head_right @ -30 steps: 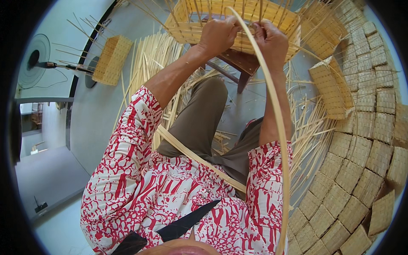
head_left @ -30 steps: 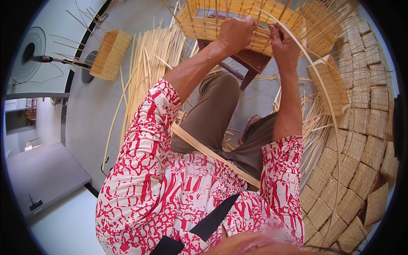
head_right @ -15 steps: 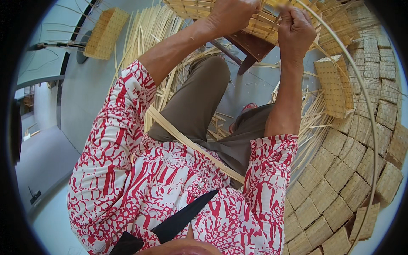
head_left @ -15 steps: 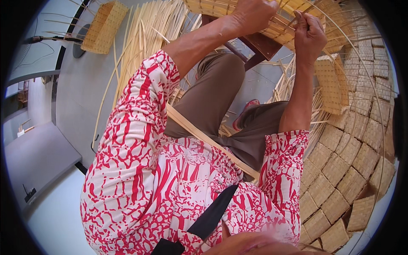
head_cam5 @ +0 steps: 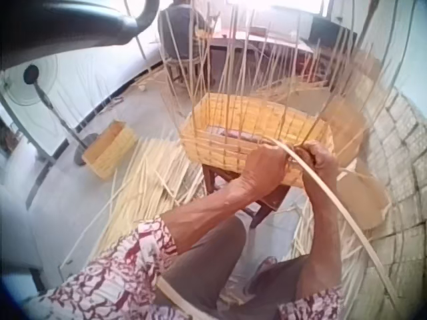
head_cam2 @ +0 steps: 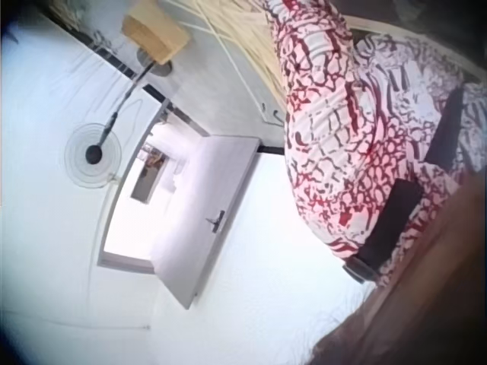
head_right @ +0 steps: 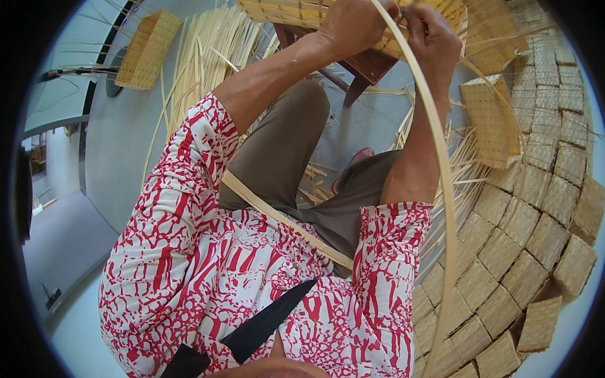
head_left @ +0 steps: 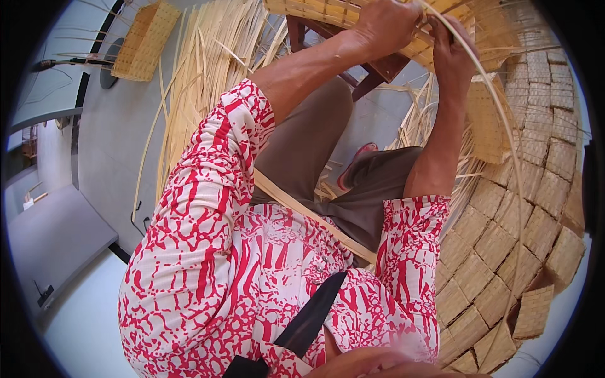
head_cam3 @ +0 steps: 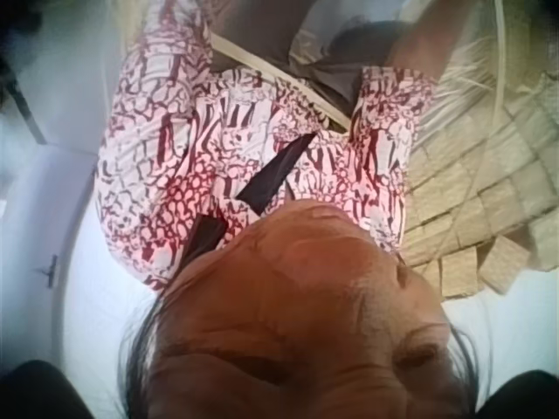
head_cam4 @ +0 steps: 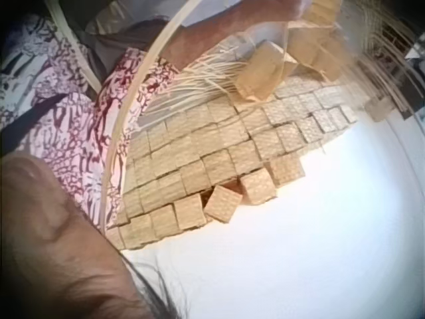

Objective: The person weaves thin bamboo strips into a rectangular basket frame, interlacing them by hand to form a tight grid pattern. The basket gradually takes shape as the person continues to add and secure the strips.

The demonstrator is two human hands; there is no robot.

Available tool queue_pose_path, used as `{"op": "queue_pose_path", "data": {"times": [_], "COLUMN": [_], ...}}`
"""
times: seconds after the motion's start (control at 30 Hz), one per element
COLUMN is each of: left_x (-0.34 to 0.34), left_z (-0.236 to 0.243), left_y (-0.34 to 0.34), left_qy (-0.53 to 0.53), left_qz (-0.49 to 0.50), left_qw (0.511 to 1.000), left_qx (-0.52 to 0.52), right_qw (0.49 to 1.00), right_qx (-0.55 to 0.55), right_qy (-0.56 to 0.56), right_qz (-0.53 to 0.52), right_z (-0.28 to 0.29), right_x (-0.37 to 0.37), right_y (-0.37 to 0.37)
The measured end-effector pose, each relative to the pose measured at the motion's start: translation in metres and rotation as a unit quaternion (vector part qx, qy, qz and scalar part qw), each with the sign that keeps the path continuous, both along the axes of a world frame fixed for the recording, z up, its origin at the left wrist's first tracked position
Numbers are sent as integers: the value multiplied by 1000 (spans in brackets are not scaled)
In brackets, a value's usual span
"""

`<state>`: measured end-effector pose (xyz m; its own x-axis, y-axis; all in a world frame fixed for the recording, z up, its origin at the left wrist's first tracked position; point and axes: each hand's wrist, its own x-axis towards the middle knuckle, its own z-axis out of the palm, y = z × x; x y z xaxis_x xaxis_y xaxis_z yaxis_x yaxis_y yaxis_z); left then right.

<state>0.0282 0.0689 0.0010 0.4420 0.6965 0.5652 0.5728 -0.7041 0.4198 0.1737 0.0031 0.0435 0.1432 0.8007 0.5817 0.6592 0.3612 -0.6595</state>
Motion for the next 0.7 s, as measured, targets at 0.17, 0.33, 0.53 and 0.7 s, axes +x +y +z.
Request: {"op": "queue_pose_path", "data": {"times": [0.17,0.33,0.53,0.7], "left_x": [0,-4,9,1], "left_z": [20,14,6,13], "left_y": [-18,-18,-12,-18], "left_qy": [-59,-87,28,46], "left_qz": [-31,-59,-4,-4], "left_qw": [998,992,999,999], "left_qx": [6,65,18,11], "right_qw": [995,994,988,991], "right_qx": [91,73,103,14], "right_qy": [-6,-19,-25,-5], "right_qz": [-50,-77,-110,-135], "right_z": [3,3,-13,-9], "right_x": [-14,-19,-12,-11], "right_y": [-5,-6,2,4]}}
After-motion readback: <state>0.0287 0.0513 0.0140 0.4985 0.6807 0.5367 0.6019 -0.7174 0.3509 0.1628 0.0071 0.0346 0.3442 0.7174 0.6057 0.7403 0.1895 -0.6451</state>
